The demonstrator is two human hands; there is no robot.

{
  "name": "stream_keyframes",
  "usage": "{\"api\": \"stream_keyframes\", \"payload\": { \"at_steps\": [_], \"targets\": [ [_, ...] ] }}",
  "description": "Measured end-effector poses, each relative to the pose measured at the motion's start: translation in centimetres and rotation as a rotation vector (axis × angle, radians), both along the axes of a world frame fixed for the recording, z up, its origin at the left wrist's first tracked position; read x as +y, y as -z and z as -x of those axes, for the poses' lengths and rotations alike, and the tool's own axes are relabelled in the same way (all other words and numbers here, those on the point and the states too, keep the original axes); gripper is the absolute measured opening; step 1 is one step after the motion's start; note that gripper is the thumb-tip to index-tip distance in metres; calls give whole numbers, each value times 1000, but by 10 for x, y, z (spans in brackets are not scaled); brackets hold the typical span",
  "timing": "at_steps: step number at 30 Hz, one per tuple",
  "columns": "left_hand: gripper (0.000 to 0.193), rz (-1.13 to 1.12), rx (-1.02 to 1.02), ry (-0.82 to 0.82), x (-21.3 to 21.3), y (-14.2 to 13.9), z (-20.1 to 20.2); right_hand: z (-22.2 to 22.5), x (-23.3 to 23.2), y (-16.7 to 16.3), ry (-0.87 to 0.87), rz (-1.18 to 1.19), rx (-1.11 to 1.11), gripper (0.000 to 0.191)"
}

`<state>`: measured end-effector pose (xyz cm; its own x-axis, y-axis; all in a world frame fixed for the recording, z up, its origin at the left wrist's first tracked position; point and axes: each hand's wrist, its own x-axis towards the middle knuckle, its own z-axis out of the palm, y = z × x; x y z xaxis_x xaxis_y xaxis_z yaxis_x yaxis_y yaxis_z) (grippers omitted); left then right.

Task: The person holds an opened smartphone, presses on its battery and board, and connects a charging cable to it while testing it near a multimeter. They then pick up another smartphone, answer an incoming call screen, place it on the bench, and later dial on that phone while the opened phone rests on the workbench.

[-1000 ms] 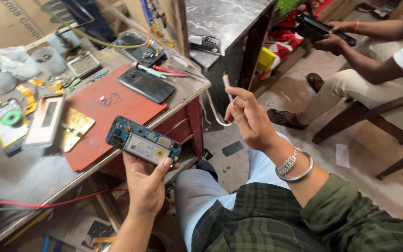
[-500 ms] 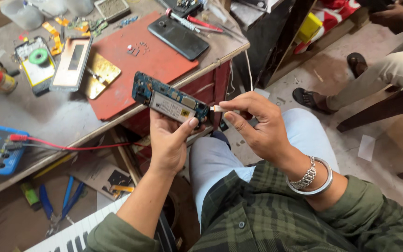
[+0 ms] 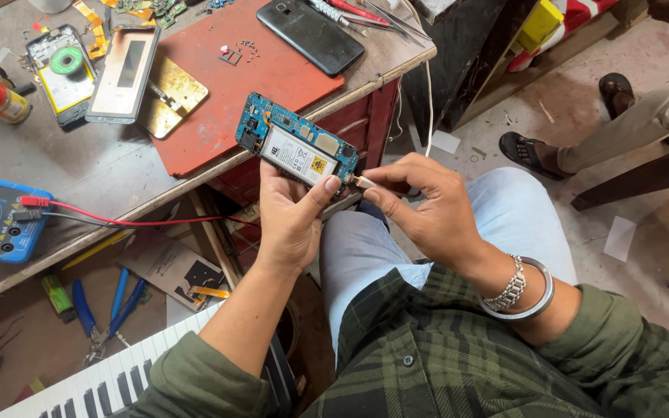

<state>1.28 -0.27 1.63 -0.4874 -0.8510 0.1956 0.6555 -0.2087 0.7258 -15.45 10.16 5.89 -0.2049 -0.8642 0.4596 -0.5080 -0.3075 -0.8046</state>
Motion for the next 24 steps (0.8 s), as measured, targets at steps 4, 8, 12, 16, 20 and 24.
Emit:
{"api": "stream_keyframes", "payload": {
  "at_steps": [4,8,12,16,20,24],
  "targets": [
    [65,-3,5,5,0,0,0,-1,0,0,5,-32,-1,21],
    [64,4,2,2,0,0,0,0,-1,3,-3,-42,-10,20],
    [65,-8,6,-7,0,0,1,0,-3,8,-12,-117,-131,21],
    [64,23,-27,-22,0,0,1,0,-3,14,-22,-207,-192,24],
    [65,17,-21,-24,0,1,1,-2,-4,16,-38,-221,-188,24],
    [65,24,-28,-25,-1,2,1,-2,-4,15,-48,-218,-191,24]
  ]
}}
